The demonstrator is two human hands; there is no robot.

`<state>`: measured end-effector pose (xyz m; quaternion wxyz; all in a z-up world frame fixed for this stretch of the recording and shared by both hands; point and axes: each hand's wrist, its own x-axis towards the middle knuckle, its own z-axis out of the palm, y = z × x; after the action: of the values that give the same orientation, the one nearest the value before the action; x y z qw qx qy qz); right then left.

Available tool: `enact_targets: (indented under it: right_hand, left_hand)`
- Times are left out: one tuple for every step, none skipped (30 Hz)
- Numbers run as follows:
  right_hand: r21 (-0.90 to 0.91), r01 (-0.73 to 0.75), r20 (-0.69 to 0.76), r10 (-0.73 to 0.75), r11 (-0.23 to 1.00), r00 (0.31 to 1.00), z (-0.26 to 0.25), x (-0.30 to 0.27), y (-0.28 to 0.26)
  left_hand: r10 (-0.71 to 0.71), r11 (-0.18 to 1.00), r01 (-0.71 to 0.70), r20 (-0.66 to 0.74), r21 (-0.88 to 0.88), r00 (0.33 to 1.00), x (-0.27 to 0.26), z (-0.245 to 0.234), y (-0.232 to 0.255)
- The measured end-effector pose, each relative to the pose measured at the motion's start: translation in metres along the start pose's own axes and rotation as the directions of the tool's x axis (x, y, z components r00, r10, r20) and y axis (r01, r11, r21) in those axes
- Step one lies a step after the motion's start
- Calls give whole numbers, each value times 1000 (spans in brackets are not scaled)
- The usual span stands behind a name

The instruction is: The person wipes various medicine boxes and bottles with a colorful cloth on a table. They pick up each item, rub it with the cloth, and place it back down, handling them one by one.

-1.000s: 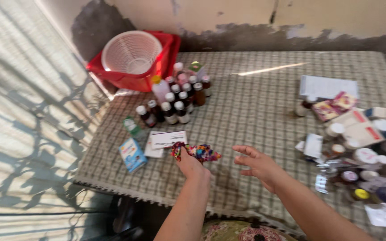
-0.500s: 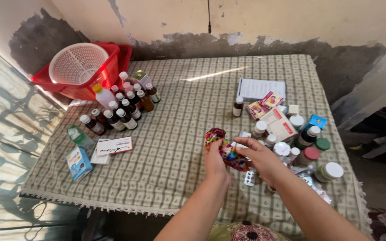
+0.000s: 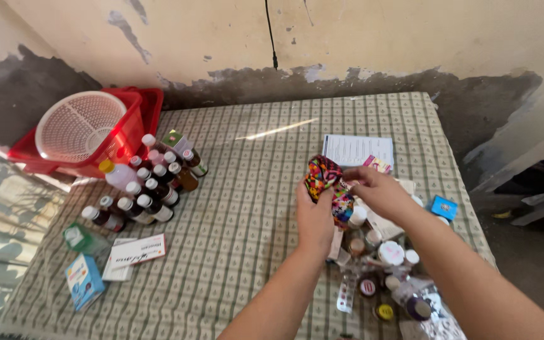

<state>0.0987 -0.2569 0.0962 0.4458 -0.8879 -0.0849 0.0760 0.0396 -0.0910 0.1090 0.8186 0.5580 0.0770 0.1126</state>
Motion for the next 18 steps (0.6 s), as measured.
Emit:
enact_targets:
  right_hand:
    - [-161,-17,-4,17,987,1000,-5,17,-2]
    - [-318,-35,-12,33,947,999,-11,32,-4]
    - [-464,-52,-17,50,884,999,-12,46,-5]
    - [-561,-50,-4,58,827,998,-11,61,-7]
    - [-650,-45,8,66,758,998,-10,75,-8]
    - [-732,-37,20,75,681,997,-7,88,-8]
    - [-739,-71,32,140,670,990,-4,101,-7]
    - [-748,-104,43,205,656,978,0,114,-4]
    - [-757,-136,52,267,639,962,2,126,-1]
    - [-758,-172,52,321,629,946,3,137,4]
    - [-758,-205,53,372,619,927,5,147,9]
    - [-758,-238,54,422,607,905,5,155,15]
    - [-753,-243,59,430,612,901,3,162,22]
    - [-748,-247,64,437,616,897,0,167,27]
    - [-744,-253,68,447,619,892,-3,171,32]
    - [-727,-259,59,433,636,899,-5,174,35]
    - [-710,-261,49,417,653,908,-9,179,36]
    - [-693,-264,39,400,671,916,-13,184,35]
  left_hand:
    - [19,1000,-18,7,-17,1000,14,3,3]
    - [37,999,-37,13,-34,999,28,5,5]
    - [52,998,-51,16,-48,999,38,5,6]
    - [33,999,-33,3,-27,999,48,5,5]
    - [15,1000,-15,-9,-8,1000,58,4,4]
    - [-3,1000,3,-22,11,1000,66,3,2]
    - [19,999,-19,-3,40,1000,74,2,-1]
    - [40,997,-41,17,67,999,79,-1,-5]
    - [61,994,-65,38,94,997,83,-3,-8]
    - [41,993,-46,42,109,998,84,-5,-11]
    - [22,991,-28,45,127,999,82,-9,-14]
    - [3,989,-9,48,146,999,81,-12,-16]
    - [40,985,-49,55,164,998,81,-15,-18]
    - [78,979,-88,64,182,995,80,-17,-18]
    - [113,972,-125,74,198,991,79,-18,-19]
    - [118,968,-130,71,216,991,78,-19,-18]
    - [126,963,-139,68,233,990,78,-19,-16]
    - [135,957,-147,66,250,989,77,-19,-13]
